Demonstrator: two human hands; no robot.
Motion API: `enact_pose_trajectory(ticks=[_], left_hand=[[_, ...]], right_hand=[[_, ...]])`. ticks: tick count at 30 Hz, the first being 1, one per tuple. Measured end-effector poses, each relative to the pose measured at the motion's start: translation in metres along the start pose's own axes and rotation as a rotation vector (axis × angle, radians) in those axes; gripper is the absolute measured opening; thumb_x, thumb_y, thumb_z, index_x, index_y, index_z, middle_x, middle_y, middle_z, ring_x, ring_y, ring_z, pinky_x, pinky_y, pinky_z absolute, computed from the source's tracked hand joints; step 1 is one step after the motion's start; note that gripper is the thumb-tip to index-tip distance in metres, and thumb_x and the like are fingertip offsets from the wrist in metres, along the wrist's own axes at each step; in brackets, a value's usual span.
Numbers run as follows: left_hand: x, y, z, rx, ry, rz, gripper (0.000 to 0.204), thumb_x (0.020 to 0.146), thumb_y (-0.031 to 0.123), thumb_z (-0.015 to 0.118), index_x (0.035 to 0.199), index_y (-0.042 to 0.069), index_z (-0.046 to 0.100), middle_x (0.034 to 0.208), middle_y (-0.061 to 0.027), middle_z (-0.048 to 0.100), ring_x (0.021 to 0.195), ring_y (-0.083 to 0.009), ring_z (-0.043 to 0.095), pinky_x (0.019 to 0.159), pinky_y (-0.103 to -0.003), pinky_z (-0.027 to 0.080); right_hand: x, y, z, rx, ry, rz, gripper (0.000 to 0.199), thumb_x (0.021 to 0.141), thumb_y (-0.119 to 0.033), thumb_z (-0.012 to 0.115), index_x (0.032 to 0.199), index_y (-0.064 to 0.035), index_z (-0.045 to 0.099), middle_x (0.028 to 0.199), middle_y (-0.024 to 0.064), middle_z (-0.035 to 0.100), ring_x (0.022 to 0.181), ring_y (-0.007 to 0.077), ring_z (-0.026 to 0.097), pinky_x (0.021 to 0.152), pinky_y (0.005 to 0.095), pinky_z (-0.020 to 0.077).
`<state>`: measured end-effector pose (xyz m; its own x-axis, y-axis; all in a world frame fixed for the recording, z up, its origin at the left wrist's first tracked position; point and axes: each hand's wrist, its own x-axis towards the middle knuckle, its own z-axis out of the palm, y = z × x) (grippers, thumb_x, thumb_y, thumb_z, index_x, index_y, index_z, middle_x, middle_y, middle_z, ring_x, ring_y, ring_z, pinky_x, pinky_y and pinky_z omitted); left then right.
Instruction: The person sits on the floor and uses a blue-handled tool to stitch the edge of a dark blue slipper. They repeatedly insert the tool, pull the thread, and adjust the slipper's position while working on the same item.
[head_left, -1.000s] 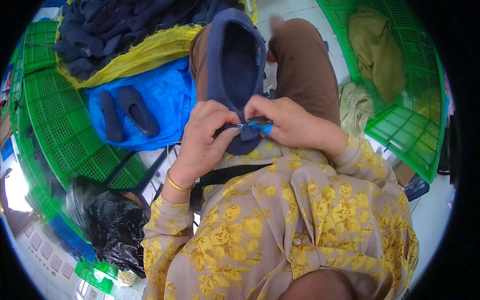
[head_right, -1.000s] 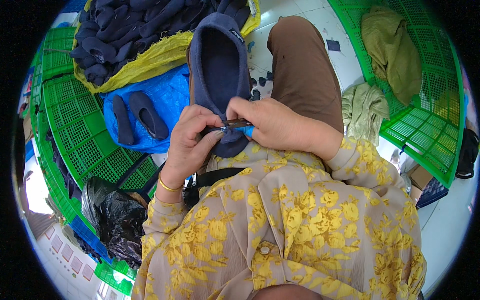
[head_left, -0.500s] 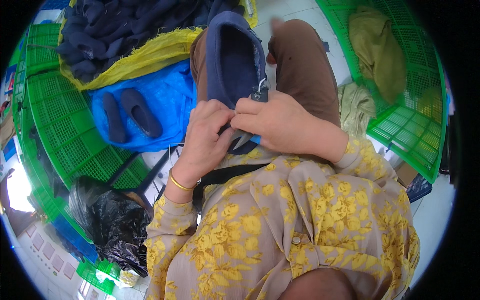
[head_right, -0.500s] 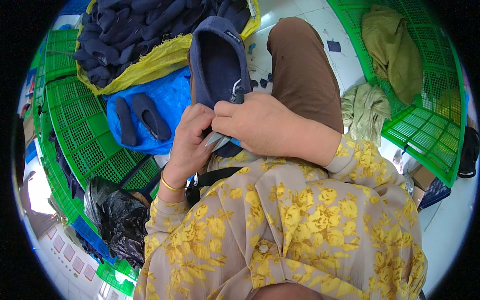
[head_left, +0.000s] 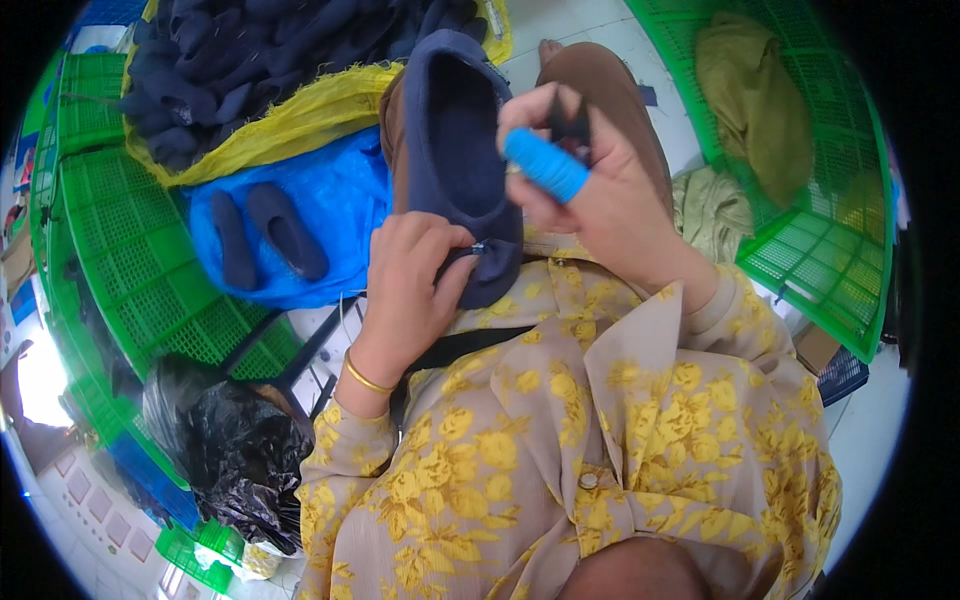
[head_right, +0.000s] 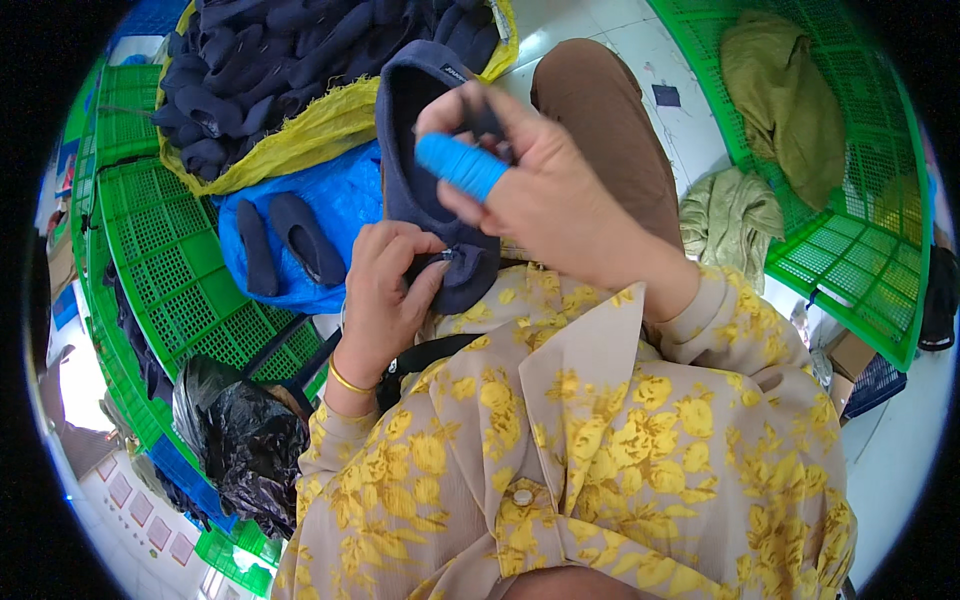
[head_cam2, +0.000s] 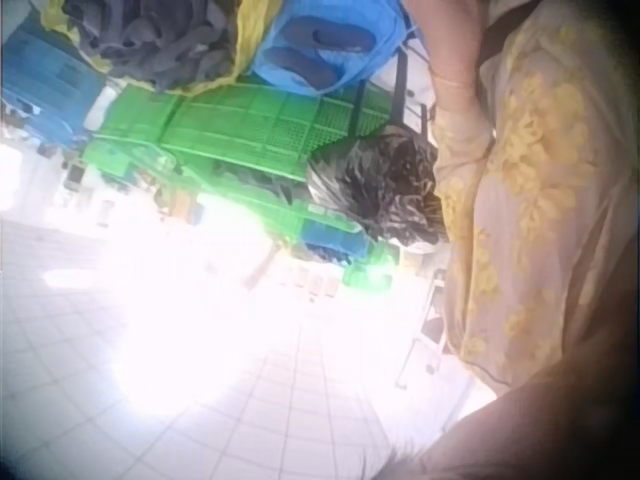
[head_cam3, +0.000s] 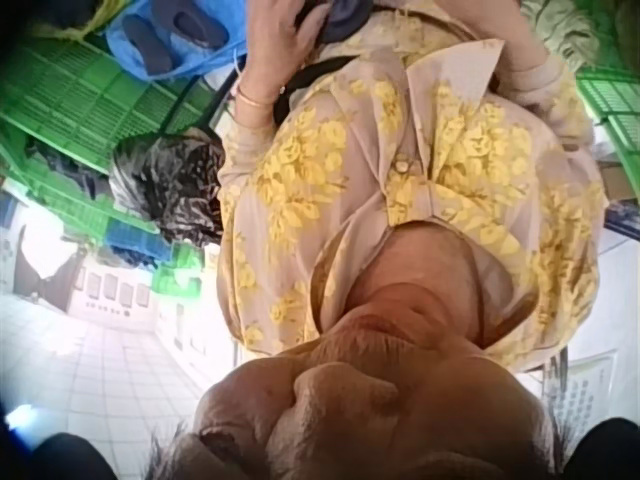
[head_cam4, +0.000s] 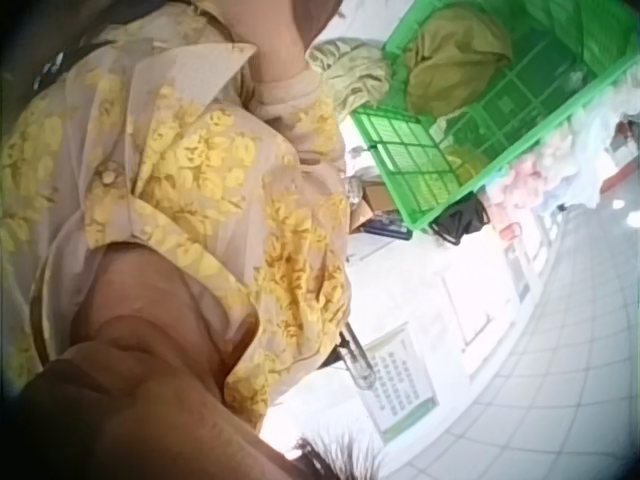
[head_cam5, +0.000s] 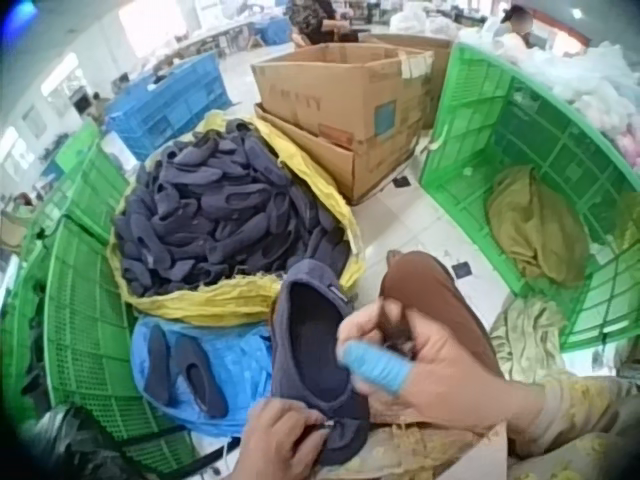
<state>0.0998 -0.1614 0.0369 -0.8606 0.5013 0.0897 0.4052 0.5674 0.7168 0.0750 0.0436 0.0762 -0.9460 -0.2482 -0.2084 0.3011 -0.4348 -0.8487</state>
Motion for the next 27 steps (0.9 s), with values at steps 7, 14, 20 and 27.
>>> enact_pose_trajectory(ticks=[7,14,20,27], left_hand=[[-0.007,0.002,0.007,0.11,0.096,0.059,0.019,0.071,0.002,0.072,0.087,0.006,0.063,0.088,-0.009,0.059,0.084,-0.0288,0.054,0.074,-0.037,0.043],[-0.014,0.003,0.015,0.129,0.192,0.113,0.023,0.069,0.0,0.072,0.09,0.004,0.064,0.088,-0.0083,0.057,0.082,-0.0282,0.055,0.072,-0.037,0.044],[-0.017,0.003,0.02,0.172,0.234,0.168,0.025,0.068,0.0,0.073,0.092,0.004,0.065,0.088,-0.0078,0.057,0.082,-0.0266,0.056,0.07,-0.036,0.046],[-0.018,0.002,0.021,0.17,0.227,0.161,0.025,0.069,0.0,0.073,0.092,0.004,0.065,0.088,-0.0077,0.057,0.083,-0.0267,0.056,0.071,-0.036,0.046]], right_hand=[[0.001,-0.068,-0.053,0.305,-0.332,-0.234,0.015,0.096,-0.015,0.056,0.105,-0.0042,0.051,0.067,-0.007,0.039,0.054,0.005,0.035,0.047,0.0205,0.0274],[-0.023,0.006,-0.024,-0.819,-0.121,0.003,0.01,0.088,-0.007,0.065,0.097,-0.0041,0.065,0.072,0.0086,0.061,0.064,0.0108,0.058,0.06,0.0268,0.0466],[-0.024,0.029,-0.027,-1.007,-0.216,-0.054,0.016,0.084,-0.003,0.065,0.1,-0.0021,0.065,0.079,0.0126,0.064,0.065,0.018,0.06,0.062,0.0272,0.0484],[-0.021,0.022,-0.026,-1.05,-0.289,-0.068,0.022,0.077,0.003,0.061,0.097,-0.0013,0.066,0.083,0.0167,0.065,0.072,0.0327,0.063,0.065,0.033,0.0504]])
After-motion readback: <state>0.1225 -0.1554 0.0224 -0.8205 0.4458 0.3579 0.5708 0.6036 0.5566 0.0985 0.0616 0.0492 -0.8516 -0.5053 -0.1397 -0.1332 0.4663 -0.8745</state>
